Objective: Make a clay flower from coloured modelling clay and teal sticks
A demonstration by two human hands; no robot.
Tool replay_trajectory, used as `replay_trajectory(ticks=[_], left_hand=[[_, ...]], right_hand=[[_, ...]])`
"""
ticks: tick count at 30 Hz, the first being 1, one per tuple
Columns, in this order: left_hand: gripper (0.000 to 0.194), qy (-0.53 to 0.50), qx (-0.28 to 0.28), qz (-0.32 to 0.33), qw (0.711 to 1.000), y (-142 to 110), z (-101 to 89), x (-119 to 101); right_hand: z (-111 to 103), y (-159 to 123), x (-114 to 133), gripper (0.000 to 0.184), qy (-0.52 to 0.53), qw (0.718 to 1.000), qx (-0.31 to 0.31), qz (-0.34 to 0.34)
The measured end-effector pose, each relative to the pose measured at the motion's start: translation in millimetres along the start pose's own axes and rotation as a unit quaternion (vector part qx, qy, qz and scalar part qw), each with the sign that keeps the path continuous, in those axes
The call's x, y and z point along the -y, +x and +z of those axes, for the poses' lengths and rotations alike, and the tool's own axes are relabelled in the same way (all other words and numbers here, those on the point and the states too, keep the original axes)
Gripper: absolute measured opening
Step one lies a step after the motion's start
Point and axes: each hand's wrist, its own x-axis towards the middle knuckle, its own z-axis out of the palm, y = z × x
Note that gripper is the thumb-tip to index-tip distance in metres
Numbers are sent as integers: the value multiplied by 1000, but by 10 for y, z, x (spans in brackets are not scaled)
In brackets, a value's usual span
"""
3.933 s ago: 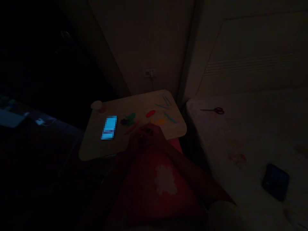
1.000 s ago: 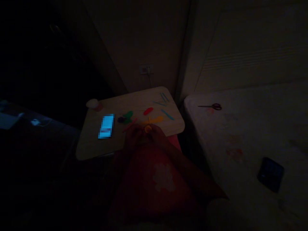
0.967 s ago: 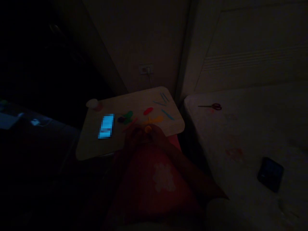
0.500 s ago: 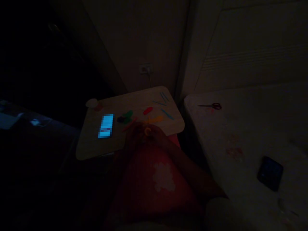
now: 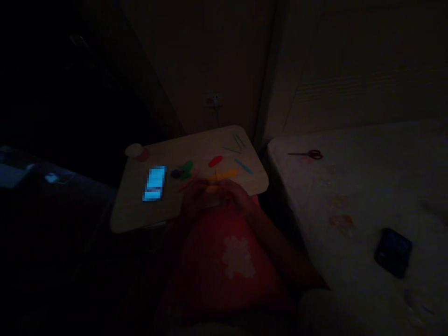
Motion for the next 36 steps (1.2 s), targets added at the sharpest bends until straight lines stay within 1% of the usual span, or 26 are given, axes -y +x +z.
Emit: replay_trajectory(ticks=[1,3,4,6,8,10,13,16,18,20,24,30,34,36], left_hand=[[26,-3,-16,-5,1000,11,-15,12],[25,-8,-35,-13,999,26,-38,27],[25,-11,-37,-16,999,29,-45,31],[25,-29,-24,-20,999,25,-49,32],[27,-60,1,-33,998,10,-44,26],[32,-92,20,-62,994,-9,-32,13],[41,-116,20,-121,986,-39,-4,-16],[40,-140,19,-183,973,-66,27,-35],[39,-173,26,-215,961,-82,42,-29],[40,-210,25,-233,949,-95,52,-12],[41,-242,16,-243,939,-107,57,26],[44,-233,16,-252,939,-80,60,7],[46,-247,32,-244,937,-71,62,-31],[47,-246,42,-241,938,-61,58,-28]], right_hand=[[4,-3,1,37,-45,997,-28,-51],[25,-6,3,35,-138,978,-60,-143],[41,-7,5,33,-174,968,-59,-170],[72,-5,5,30,-210,958,-44,-189],[91,-2,2,28,-211,960,-37,-181],[91,2,-5,28,-199,966,-33,-160],[56,4,-17,31,-167,980,-6,-111],[13,4,-32,35,-147,987,21,-58],[-4,6,-45,36,-128,990,17,-51],[-14,11,-59,36,-103,993,9,-61],[-28,38,-79,35,-94,993,11,-69],[-5,56,-48,41,-95,994,1,-54],[16,61,-45,41,-94,994,2,-49],[23,84,-54,43,-92,994,-5,-57]])
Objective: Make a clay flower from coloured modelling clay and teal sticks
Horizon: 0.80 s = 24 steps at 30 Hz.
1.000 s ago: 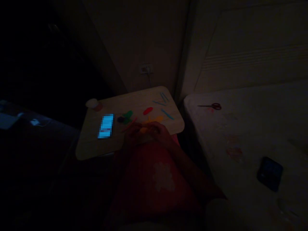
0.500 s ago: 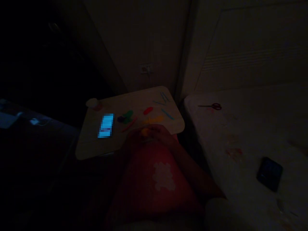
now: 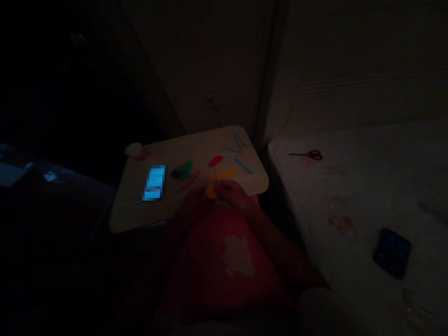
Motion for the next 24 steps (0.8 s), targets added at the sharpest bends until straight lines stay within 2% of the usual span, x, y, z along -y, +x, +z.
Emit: replay_trajectory(ticks=[6,11,14,16,21,24], left_hand=[[42,55,-3,43,998,162,-42,8],[39,-1,3,35,999,244,-61,79],[37,-20,-25,33,999,217,-49,114],[35,-27,-47,40,998,195,-25,114],[36,-108,-25,27,993,187,26,81],[35,-118,-40,33,992,187,12,79]], right_hand=[[59,123,-5,45,27,999,-13,-17],[98,176,-26,43,64,997,-26,-27],[102,157,-37,43,86,995,-31,-26],[102,130,-37,42,84,996,-28,-28],[125,100,-35,35,55,998,-17,-24],[154,132,-29,36,55,998,-14,-13]])
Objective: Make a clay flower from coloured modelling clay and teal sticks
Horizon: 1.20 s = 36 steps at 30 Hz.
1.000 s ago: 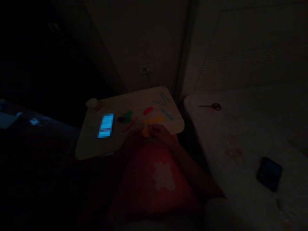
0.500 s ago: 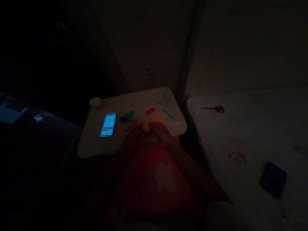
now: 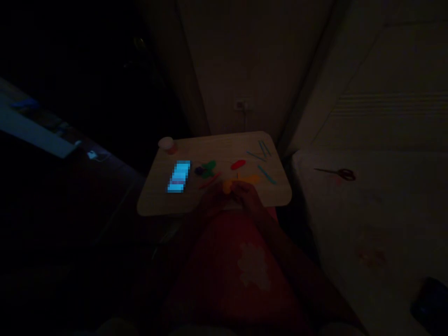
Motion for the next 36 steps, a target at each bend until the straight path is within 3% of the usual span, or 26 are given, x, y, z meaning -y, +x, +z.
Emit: replay_trajectory(ticks=[8,13,15,17,20,23,27,36], left_hand=[[20,-71,-12,-32,997,-25,-67,-23],[10,-146,-50,-60,986,-38,-44,-99],[12,-183,-57,-48,980,-44,-31,-140],[18,-208,-49,-27,977,-49,-21,-172],[23,-227,-44,-20,973,-49,-15,-196],[24,-233,-42,-21,971,-46,-13,-199],[25,-233,-31,-7,972,-45,-13,-194],[23,-236,-45,-7,971,-43,-10,-182]], right_hand=[[25,87,-40,39,22,1000,-1,0],[-51,19,-35,35,-102,992,-28,-74],[-120,-39,5,31,-225,961,-86,-137],[-187,-101,51,31,-376,899,-148,-169],[-224,-164,97,38,-572,789,-188,-126],[-166,-168,108,38,-664,723,-170,-85],[-54,-119,106,28,-700,692,-165,-62],[40,69,78,24,-710,684,-157,-62]])
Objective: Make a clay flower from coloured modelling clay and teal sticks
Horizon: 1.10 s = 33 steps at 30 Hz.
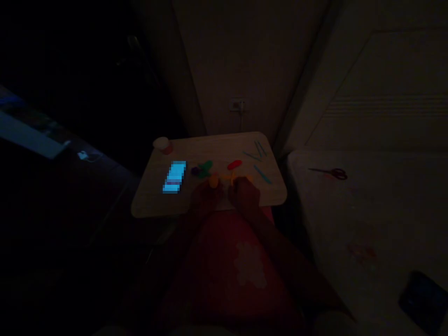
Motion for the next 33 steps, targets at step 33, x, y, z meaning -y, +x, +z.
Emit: replay_trajectory(ticks=[33], left_hand=[[32,15,-29,9,999,4,-10,13]], right_hand=[[-95,1170,-144,30,-52,979,23,-196]])
